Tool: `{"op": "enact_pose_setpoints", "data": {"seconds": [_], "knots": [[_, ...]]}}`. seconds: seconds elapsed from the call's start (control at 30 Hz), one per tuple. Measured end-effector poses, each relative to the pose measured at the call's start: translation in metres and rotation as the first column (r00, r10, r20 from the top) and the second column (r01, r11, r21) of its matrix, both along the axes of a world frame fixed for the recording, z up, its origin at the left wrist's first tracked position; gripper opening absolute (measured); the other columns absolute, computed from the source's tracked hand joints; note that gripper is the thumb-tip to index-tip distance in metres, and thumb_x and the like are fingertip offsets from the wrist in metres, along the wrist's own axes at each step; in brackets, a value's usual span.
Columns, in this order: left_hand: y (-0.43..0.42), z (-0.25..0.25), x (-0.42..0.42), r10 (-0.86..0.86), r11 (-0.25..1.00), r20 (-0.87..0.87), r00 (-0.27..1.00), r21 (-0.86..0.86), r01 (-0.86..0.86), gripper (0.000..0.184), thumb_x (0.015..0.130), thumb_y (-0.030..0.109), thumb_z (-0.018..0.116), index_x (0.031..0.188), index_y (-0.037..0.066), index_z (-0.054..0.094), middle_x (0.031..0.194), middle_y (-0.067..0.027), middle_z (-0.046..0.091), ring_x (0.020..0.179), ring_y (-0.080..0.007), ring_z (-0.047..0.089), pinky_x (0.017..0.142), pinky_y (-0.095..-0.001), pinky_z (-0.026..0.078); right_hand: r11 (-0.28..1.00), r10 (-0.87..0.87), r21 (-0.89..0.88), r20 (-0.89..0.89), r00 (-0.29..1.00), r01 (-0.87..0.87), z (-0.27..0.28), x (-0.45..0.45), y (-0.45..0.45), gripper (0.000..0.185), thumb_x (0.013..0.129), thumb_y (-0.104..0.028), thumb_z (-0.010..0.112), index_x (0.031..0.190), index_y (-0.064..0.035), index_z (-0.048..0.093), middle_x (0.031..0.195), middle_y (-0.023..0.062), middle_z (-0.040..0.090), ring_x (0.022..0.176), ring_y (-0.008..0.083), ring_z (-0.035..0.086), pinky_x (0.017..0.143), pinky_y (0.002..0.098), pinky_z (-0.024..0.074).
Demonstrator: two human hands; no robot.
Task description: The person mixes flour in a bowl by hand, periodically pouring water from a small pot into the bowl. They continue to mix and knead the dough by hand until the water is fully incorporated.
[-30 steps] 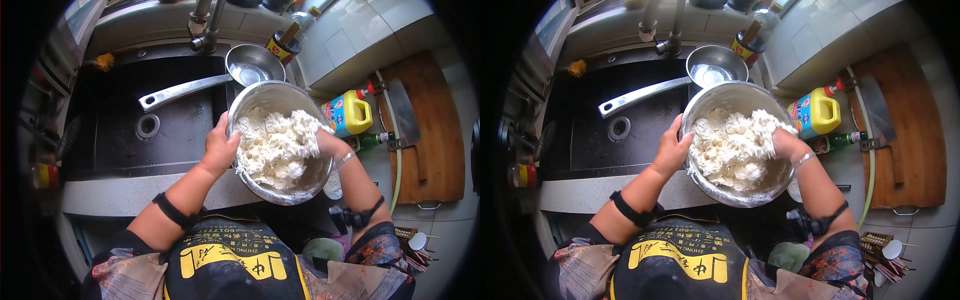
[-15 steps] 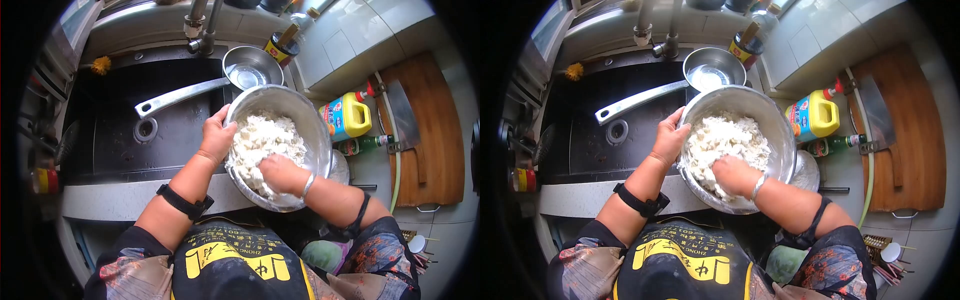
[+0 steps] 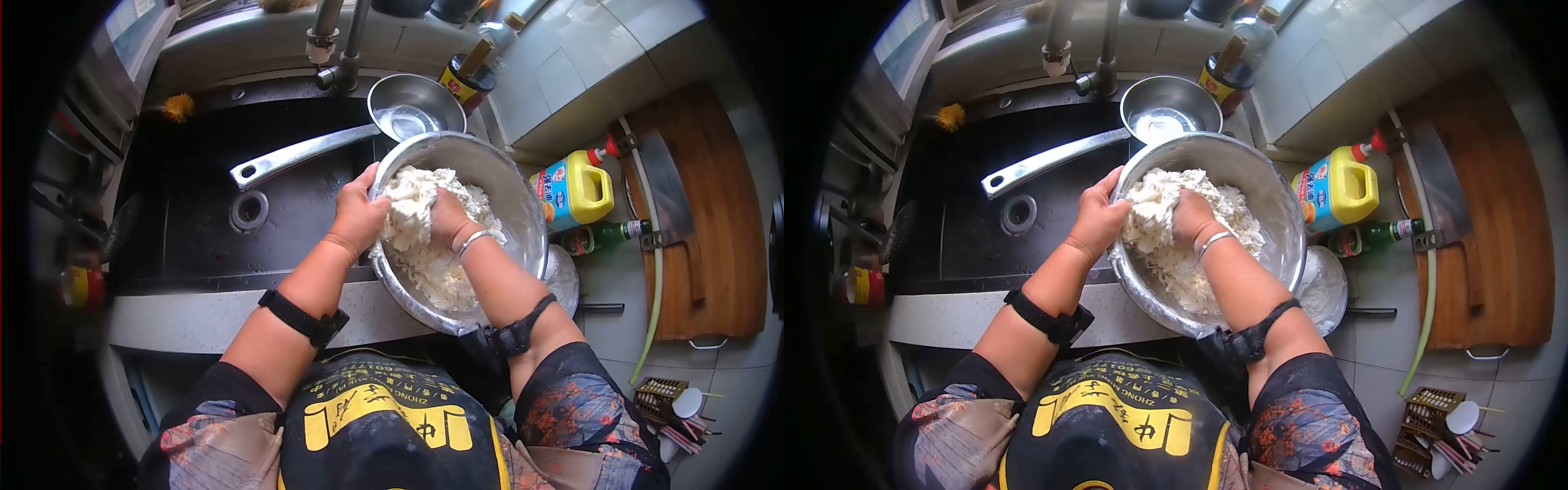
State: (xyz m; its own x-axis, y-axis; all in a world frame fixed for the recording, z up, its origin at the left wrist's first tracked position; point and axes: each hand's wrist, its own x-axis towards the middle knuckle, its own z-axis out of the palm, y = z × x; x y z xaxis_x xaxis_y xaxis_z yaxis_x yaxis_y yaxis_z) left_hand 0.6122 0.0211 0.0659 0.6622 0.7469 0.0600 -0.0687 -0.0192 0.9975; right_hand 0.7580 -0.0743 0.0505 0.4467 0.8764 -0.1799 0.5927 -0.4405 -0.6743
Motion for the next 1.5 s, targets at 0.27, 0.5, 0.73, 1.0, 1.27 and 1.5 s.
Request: {"op": "enact_pose_setpoints", "data": {"seconds": [0.27, 0.5, 0.73, 1.0, 1.27, 1.5], "knots": [[0.026, 0.005, 0.010, -0.143, 0.987, -0.071, 0.987, -0.091, 0.136, 0.050, 0.065, -0.002, 0.051, 0.115, -0.001, 0.051, 0.103, -0.0124, 0.059, 0.091, -0.0145, 0.057, 0.082, -0.0222, 0.041, 0.998, -0.058, -0.008, -0.615, 0.786, 0.067, 0.064, 0.022, -0.114, 0.036, 0.080, -0.018, 0.054, 0.113, -0.0048, 0.050, 0.108, 0.0091, 0.057, 0.096, 0.0204, 0.056, 0.084, 0.0319, 0.0428], [0.023, 0.020, 0.027, -0.292, 0.944, -0.026, 0.956, -0.171, 0.283, 0.048, 0.066, -0.002, 0.049, 0.114, -0.002, 0.051, 0.100, -0.0089, 0.058, 0.087, -0.0134, 0.055, 0.081, -0.0230, 0.041, 0.650, 0.663, -0.608, 0.160, 0.731, -0.456, 0.057, -0.018, -0.139, 0.025, 0.065, -0.005, 0.050, 0.088, -0.0031, 0.060, 0.084, 0.0164, 0.060, 0.082, 0.0294, 0.057, 0.077, 0.0361, 0.0445], [0.024, 0.018, 0.028, -0.315, 0.948, -0.105, 0.943, -0.077, 0.309, 0.047, 0.068, -0.003, 0.044, 0.116, -0.005, 0.049, 0.101, -0.0094, 0.057, 0.090, -0.0135, 0.054, 0.083, -0.0230, 0.040, 0.789, 0.497, -0.569, 0.371, 0.785, -0.230, 0.025, -0.031, -0.064, 0.018, 0.068, -0.010, 0.055, 0.084, -0.0049, 0.061, 0.080, 0.0137, 0.062, 0.079, 0.0264, 0.060, 0.072, 0.0330, 0.0468], [0.025, 0.006, 0.022, -0.251, 0.963, -0.153, 0.956, 0.059, 0.263, 0.047, 0.068, -0.001, 0.048, 0.115, -0.001, 0.050, 0.100, -0.0157, 0.060, 0.088, -0.0193, 0.058, 0.081, -0.0253, 0.042, 0.991, -0.111, 0.071, -0.021, 0.994, 0.112, -0.011, -0.006, -0.035, 0.030, 0.070, -0.021, 0.060, 0.093, -0.0015, 0.060, 0.087, 0.0210, 0.061, 0.084, 0.0296, 0.059, 0.074, 0.0324, 0.0461], [0.029, 0.005, 0.026, -0.258, 0.956, -0.186, 0.948, 0.091, 0.278, 0.049, 0.068, -0.003, 0.047, 0.117, 0.001, 0.049, 0.102, -0.0142, 0.059, 0.092, -0.0176, 0.056, 0.084, -0.0245, 0.040, 0.998, 0.057, -0.050, 0.209, 0.976, -0.048, 0.053, 0.029, -0.105, 0.033, 0.075, -0.025, 0.057, 0.099, -0.0032, 0.057, 0.095, 0.0178, 0.060, 0.084, 0.0299, 0.058, 0.076, 0.0337, 0.0453], [0.028, 0.016, 0.024, -0.338, 0.926, -0.181, 0.924, 0.112, 0.361, 0.050, 0.068, -0.006, 0.044, 0.118, -0.005, 0.046, 0.103, -0.0096, 0.057, 0.092, -0.0134, 0.053, 0.085, -0.0228, 0.039, 0.940, 0.124, -0.335, 0.140, 0.982, -0.070, -0.026, 0.103, -0.032, 0.031, 0.071, -0.022, 0.059, 0.096, -0.0030, 0.060, 0.098, 0.0147, 0.060, 0.090, 0.0249, 0.056, 0.078, 0.0327, 0.0440]]}}
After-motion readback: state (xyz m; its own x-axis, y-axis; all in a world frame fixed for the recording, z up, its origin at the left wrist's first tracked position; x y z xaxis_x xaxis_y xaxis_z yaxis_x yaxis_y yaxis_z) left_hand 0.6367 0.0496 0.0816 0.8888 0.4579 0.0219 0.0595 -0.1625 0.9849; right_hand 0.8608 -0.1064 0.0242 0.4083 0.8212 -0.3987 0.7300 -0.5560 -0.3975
